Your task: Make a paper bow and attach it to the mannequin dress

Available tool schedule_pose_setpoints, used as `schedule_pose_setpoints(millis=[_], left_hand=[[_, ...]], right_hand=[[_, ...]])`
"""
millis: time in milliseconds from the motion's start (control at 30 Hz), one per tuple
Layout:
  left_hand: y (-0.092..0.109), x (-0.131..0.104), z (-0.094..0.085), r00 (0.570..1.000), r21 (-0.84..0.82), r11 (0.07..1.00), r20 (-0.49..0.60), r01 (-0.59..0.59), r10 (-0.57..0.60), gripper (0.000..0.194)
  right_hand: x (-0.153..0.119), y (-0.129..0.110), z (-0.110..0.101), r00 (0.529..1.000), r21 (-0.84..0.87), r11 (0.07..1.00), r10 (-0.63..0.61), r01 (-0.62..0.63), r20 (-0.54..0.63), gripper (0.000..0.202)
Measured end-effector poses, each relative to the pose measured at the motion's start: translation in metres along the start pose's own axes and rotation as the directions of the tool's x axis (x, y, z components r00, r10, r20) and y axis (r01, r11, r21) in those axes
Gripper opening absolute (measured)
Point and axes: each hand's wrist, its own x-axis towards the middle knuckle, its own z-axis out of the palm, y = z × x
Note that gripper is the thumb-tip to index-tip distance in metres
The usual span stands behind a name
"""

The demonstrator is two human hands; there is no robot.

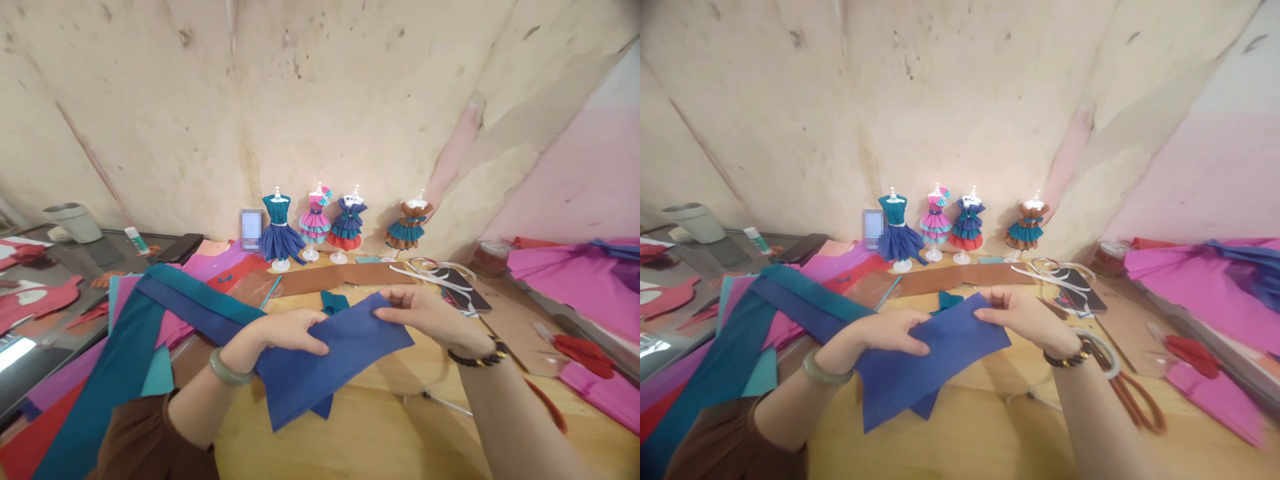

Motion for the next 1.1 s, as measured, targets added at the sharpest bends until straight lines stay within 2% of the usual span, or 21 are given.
schedule_pose_setpoints(millis=[100, 233, 367, 533, 700, 800, 900, 1100], left_hand=[[-0.003, -0.002, -0.006, 0.999, 0.048, 0.998, 0.004, 0.041, -0.041, 0.045], [-0.008, -0.009, -0.019, 0.997, 0.012, 0.997, -0.003, 0.079, -0.079, 0.046], [-0.016, -0.016, -0.032, 0.977, -0.096, 0.986, -0.153, 0.136, -0.15, 0.048], [-0.023, -0.017, -0.039, 0.888, -0.206, 0.963, -0.389, 0.175, -0.245, 0.049], [-0.027, -0.01, -0.038, 0.833, -0.351, 0.936, -0.511, 0.025, -0.214, 0.043], [-0.032, -0.006, -0.037, 0.831, -0.441, 0.892, -0.53, -0.1, -0.169, 0.039], [-0.035, -0.004, -0.036, 0.835, -0.521, 0.836, -0.529, -0.175, -0.154, 0.037], [-0.034, -0.002, -0.039, 0.751, -0.562, 0.778, -0.634, -0.282, -0.186, 0.026]], right_hand=[[-0.002, 0.003, -0.011, 0.999, -0.143, 0.99, -0.026, 0.022, -0.029, 0.029], [-0.001, 0.009, -0.024, 0.989, -0.153, 0.988, -0.056, 0.035, -0.136, 0.033], [0.002, 0.014, -0.032, 0.988, -0.074, 0.997, -0.032, 0.022, -0.149, 0.036], [0.004, 0.015, -0.032, 0.984, 0.031, 0.999, -0.009, 0.015, -0.18, 0.038], [0.005, 0.016, -0.031, 0.97, 0.076, 0.996, -0.024, 0.044, -0.243, 0.033], [0.006, 0.018, -0.032, 0.963, 0.124, 0.991, -0.006, 0.041, -0.271, 0.032], [0.007, 0.02, -0.033, 0.962, 0.135, 0.99, 0.008, 0.03, -0.274, 0.031], [0.01, 0.027, -0.039, 0.951, 0.166, 0.985, 0.013, 0.04, -0.309, 0.03]])
